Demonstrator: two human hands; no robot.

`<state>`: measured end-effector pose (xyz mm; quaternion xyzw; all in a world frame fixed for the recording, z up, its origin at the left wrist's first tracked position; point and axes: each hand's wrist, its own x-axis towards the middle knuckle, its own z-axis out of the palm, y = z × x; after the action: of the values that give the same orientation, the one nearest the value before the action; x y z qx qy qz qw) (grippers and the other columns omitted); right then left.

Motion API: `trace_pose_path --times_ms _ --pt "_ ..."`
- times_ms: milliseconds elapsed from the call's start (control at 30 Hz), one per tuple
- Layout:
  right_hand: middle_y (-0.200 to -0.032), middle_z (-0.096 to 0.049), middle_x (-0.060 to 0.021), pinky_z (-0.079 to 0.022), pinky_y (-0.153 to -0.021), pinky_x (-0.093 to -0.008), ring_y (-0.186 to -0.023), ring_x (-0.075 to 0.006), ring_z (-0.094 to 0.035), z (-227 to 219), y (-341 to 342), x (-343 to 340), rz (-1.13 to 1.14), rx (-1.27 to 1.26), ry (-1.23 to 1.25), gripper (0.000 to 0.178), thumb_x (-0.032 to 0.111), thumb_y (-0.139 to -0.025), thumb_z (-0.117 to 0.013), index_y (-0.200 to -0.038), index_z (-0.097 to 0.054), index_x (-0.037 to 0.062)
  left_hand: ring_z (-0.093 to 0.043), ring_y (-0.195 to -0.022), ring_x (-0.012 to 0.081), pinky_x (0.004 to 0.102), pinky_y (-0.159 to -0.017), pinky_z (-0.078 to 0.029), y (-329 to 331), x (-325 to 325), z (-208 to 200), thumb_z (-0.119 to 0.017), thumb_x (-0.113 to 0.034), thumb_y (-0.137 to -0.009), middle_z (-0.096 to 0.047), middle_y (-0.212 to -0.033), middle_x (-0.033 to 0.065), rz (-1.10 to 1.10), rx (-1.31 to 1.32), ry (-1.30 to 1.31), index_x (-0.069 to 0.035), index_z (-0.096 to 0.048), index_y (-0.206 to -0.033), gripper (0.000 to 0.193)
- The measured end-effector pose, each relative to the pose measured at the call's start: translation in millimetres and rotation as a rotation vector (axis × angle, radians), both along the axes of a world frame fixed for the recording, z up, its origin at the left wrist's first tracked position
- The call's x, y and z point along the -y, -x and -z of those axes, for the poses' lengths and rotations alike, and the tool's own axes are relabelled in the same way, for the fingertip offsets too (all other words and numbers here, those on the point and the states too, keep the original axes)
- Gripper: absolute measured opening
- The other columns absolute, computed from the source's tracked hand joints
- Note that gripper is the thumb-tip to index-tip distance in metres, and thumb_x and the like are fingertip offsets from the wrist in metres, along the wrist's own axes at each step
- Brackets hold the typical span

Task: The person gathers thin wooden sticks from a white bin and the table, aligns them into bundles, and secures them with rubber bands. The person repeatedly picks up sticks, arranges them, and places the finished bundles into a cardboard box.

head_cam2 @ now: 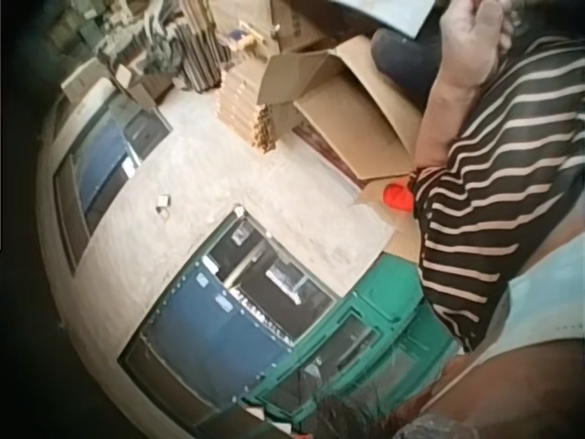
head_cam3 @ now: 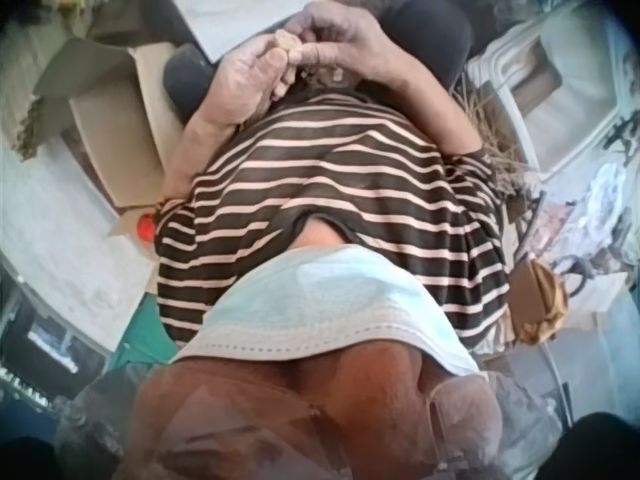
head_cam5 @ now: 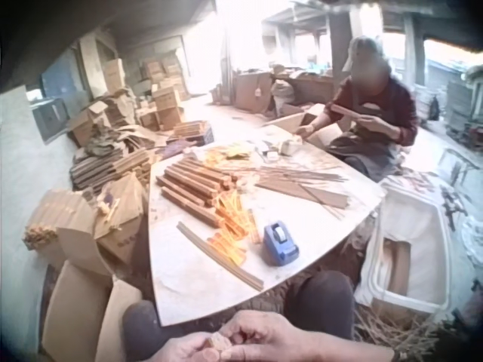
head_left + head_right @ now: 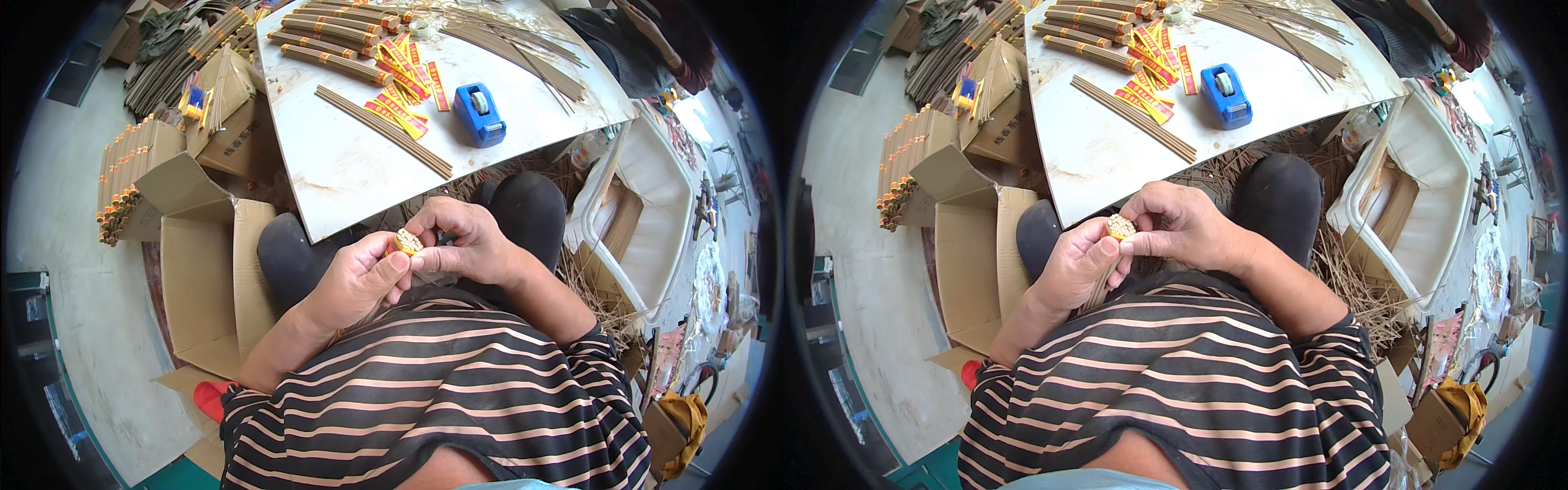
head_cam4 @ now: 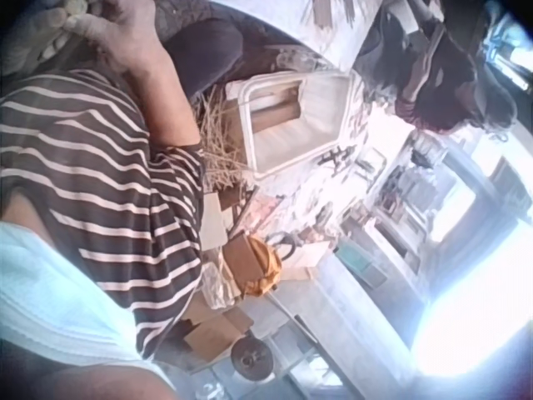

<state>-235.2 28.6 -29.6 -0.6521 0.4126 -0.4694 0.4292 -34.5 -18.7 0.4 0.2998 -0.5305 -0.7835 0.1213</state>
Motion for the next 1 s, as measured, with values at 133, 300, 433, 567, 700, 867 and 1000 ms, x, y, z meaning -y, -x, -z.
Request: trace_pose_path --times_ms 133,300,433,567,700,867,1000 --pt "-0.086 -0.055 0.0013 -0.044 -0.072 -0.0225 -0.079 -0.0071 -0.053 5.1 40.1 20.1 0.317 0.259 -0.202 0.028 0.022 -0.088 -0.061 -0.107 -0.058 0.0010 -0.048 -0.057 0.0048 0.0176 -0.051 -0.040 13.5 16.8 4.6 -0.050 -0.032 -0.095 -0.054 -0.073 0.0007 -0.093 0.047 0.139 -0.003 -0.052 -0.101 0.030" --pt "-0.080 -0.060 -0.0034 -0.043 -0.063 -0.0254 -0.068 -0.0096 -0.050 49.2 134.3 79.7 0.779 -0.169 -0.435 0.030 0.027 -0.086 -0.062 -0.098 -0.063 -0.0005 -0.047 -0.053 0.0039 0.0170 -0.046 -0.038 64.2 66.2 -17.2 -0.049 -0.031 -0.095 -0.053 -0.070 0.0007 -0.123 0.006 0.247 0.000 -0.051 -0.101 0.031" --pt "-0.076 -0.059 -0.0040 -0.044 -0.059 -0.0265 -0.064 -0.0111 -0.050 53.7 147.6 101.1 0.659 -0.224 -0.749 0.034 0.032 -0.079 -0.070 -0.091 -0.065 0.0003 -0.047 -0.052 0.0052 0.0180 -0.044 -0.039 111.5 106.5 -7.0 -0.048 -0.027 -0.096 -0.052 -0.068 0.0021 -0.082 -0.121 0.097 -0.001 -0.051 -0.099 0.027" --pt "-0.076 -0.059 -0.0031 -0.046 -0.062 -0.0275 -0.066 -0.0119 -0.052 48.8 149.7 104.4 0.601 -0.170 -0.795 0.030 0.029 -0.078 -0.071 -0.089 -0.065 0.0027 -0.049 -0.051 0.0071 0.0198 -0.043 -0.041 159.5 143.4 23.6 -0.049 -0.025 -0.095 -0.054 -0.068 0.0040 -0.015 -0.136 -0.022 -0.002 -0.050 -0.094 0.023" --pt "-0.079 -0.060 -0.0025 -0.049 -0.069 -0.0293 -0.076 -0.0136 -0.059 53.6 144.9 100.4 0.597 0.008 -0.769 0.020 0.021 -0.083 -0.067 -0.091 -0.061 0.0045 -0.050 -0.051 0.0084 0.0209 -0.043 -0.042 198.2 174.6 52.6 -0.052 -0.024 -0.094 -0.054 -0.068 0.0051 0.005 -0.089 -0.139 -0.004 -0.052 -0.090 0.021" --pt "-0.077 -0.061 -0.0026 -0.047 -0.065 -0.0290 -0.071 -0.0126 -0.057 59.0 141.7 88.8 0.628 0.277 -0.683 0.016 0.018 -0.083 -0.067 -0.086 -0.061 0.0038 -0.048 -0.048 0.0099 0.0219 -0.039 -0.040 220.8 181.5 76.3 -0.058 -0.026 -0.090 -0.055 -0.065 0.0069 0.019 0.019 -0.149 -0.004 -0.057 -0.086 0.023" --pt "-0.075 -0.059 -0.0015 -0.044 -0.067 -0.0250 -0.068 -0.0101 -0.053 56.0 127.2 67.5 0.685 0.437 -0.568 0.015 0.016 -0.082 -0.067 -0.083 -0.060 0.0029 -0.048 -0.048 0.0105 0.0230 -0.040 -0.040 217.6 180.6 73.8 -0.057 -0.025 -0.090 -0.055 -0.065 0.0074 0.001 0.042 -0.121 -0.003 -0.058 -0.087 0.023"
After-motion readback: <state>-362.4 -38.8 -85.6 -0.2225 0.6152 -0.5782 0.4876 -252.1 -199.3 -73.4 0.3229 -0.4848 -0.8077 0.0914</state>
